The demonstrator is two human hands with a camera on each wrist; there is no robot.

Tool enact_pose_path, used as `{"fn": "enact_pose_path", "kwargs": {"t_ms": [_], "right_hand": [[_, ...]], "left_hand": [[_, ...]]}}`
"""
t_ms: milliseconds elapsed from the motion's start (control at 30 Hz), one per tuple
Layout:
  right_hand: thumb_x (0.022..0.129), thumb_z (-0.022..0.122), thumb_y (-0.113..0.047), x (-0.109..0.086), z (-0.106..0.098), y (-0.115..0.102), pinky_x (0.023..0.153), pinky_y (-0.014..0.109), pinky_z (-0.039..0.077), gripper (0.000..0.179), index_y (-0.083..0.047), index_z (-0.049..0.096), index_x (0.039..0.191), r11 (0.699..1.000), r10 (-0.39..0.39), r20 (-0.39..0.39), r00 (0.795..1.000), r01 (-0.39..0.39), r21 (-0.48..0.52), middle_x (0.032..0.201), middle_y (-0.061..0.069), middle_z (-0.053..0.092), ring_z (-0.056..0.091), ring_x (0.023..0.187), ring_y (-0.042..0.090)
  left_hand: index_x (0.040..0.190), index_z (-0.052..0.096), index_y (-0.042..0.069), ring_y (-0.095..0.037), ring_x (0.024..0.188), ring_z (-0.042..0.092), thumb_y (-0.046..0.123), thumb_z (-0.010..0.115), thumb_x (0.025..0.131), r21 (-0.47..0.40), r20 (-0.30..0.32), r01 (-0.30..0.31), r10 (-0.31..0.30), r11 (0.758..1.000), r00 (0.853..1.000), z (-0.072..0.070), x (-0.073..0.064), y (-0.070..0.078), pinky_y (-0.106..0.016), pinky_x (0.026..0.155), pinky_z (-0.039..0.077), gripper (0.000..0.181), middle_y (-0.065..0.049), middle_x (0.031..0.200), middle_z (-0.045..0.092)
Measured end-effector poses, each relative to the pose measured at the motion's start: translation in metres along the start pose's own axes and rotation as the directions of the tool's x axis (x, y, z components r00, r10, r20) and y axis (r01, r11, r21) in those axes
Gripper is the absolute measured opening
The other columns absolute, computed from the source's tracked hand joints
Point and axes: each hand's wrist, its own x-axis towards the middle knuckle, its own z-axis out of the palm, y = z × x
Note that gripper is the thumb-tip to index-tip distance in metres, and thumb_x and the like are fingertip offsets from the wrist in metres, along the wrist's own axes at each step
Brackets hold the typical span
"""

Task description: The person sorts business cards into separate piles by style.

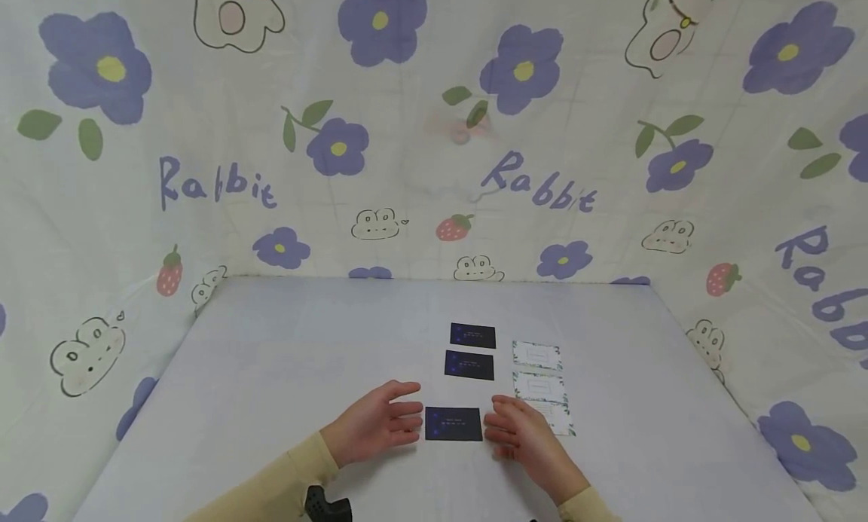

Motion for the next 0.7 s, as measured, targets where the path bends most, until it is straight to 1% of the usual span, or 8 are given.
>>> {"fn": "enact_pose_path", "kwargs": {"t_ms": [133, 233, 367, 500, 533, 600, 700], "right_hand": [[0.108, 0.043, -0.039, -0.004, -0.011, -0.003, 0.084, 0.033, 0.052, 0.062, 0.001, 0.032, 0.154, 1.000, -0.003, -0.018, 1.000, 0.003, -0.003, 0.149, 0.026, 0.054, 0.069, 0.111, 0.018], [0.108, 0.041, -0.044, -0.010, -0.025, -0.006, 0.085, 0.031, 0.051, 0.064, -0.002, 0.029, 0.155, 1.000, -0.002, -0.032, 0.999, 0.002, -0.001, 0.147, 0.019, 0.058, 0.069, 0.109, 0.015], [0.108, 0.037, -0.050, -0.020, -0.045, -0.009, 0.086, 0.030, 0.051, 0.069, -0.004, 0.023, 0.158, 1.000, 0.002, -0.037, 0.999, -0.002, 0.007, 0.140, 0.006, 0.064, 0.068, 0.106, 0.012], [0.109, 0.035, -0.051, -0.028, -0.062, -0.007, 0.088, 0.029, 0.052, 0.071, -0.006, 0.016, 0.160, 0.999, 0.009, -0.030, 1.000, -0.008, 0.037, 0.132, -0.006, 0.067, 0.068, 0.105, 0.008], [0.109, 0.035, -0.051, -0.030, -0.066, -0.006, 0.088, 0.028, 0.052, 0.071, -0.006, 0.016, 0.161, 0.999, 0.014, -0.032, 0.999, -0.013, 0.049, 0.129, -0.008, 0.067, 0.068, 0.104, 0.007], [0.109, 0.035, -0.051, -0.033, -0.074, -0.004, 0.089, 0.028, 0.052, 0.070, -0.008, 0.016, 0.161, 0.997, 0.025, -0.030, 0.999, -0.023, 0.073, 0.124, -0.012, 0.068, 0.068, 0.104, 0.005], [0.109, 0.035, -0.051, -0.036, -0.084, 0.000, 0.089, 0.026, 0.053, 0.065, -0.012, 0.019, 0.159, 0.991, 0.051, -0.035, 0.998, -0.046, 0.128, 0.116, -0.016, 0.070, 0.069, 0.102, 0.003]], "left_hand": [[0.162, 0.017, 0.002, -0.054, 0.152, 0.019, 0.038, 0.041, 0.107, 0.009, 0.035, -0.031, 0.030, 0.999, 0.999, -0.014, -0.011, 0.013, -0.060, 0.122, 0.028, 0.070, -0.036, 0.165, 0.014], [0.163, 0.015, 0.004, -0.052, 0.154, 0.016, 0.038, 0.038, 0.108, 0.009, 0.053, -0.070, 0.069, 0.998, 0.996, -0.028, -0.021, 0.022, -0.059, 0.124, 0.025, 0.069, -0.034, 0.166, 0.012], [0.163, 0.013, 0.005, -0.049, 0.156, 0.013, 0.036, 0.035, 0.109, -0.020, 0.063, -0.108, 0.109, 0.994, 0.992, -0.052, -0.036, 0.028, -0.056, 0.126, 0.023, 0.067, -0.032, 0.168, 0.009], [0.163, 0.011, 0.005, -0.047, 0.157, 0.013, 0.036, 0.035, 0.109, -0.079, 0.026, -0.119, 0.122, 0.990, 0.992, -0.074, -0.050, 0.031, -0.054, 0.126, 0.022, 0.067, -0.029, 0.169, 0.008], [0.163, 0.011, 0.006, -0.047, 0.157, 0.013, 0.036, 0.035, 0.109, -0.092, 0.006, -0.123, 0.124, 0.988, 0.992, -0.078, -0.053, 0.032, -0.054, 0.126, 0.023, 0.067, -0.029, 0.169, 0.009], [0.163, 0.012, 0.006, -0.046, 0.157, 0.015, 0.035, 0.035, 0.109, -0.116, -0.032, -0.132, 0.129, 0.984, 0.991, -0.086, -0.058, 0.033, -0.054, 0.126, 0.023, 0.066, -0.027, 0.169, 0.010], [0.163, 0.012, 0.006, -0.045, 0.157, 0.016, 0.034, 0.035, 0.108, -0.145, -0.069, -0.149, 0.140, 0.978, 0.988, -0.094, -0.063, 0.035, -0.053, 0.127, 0.022, 0.066, -0.027, 0.169, 0.012]]}}
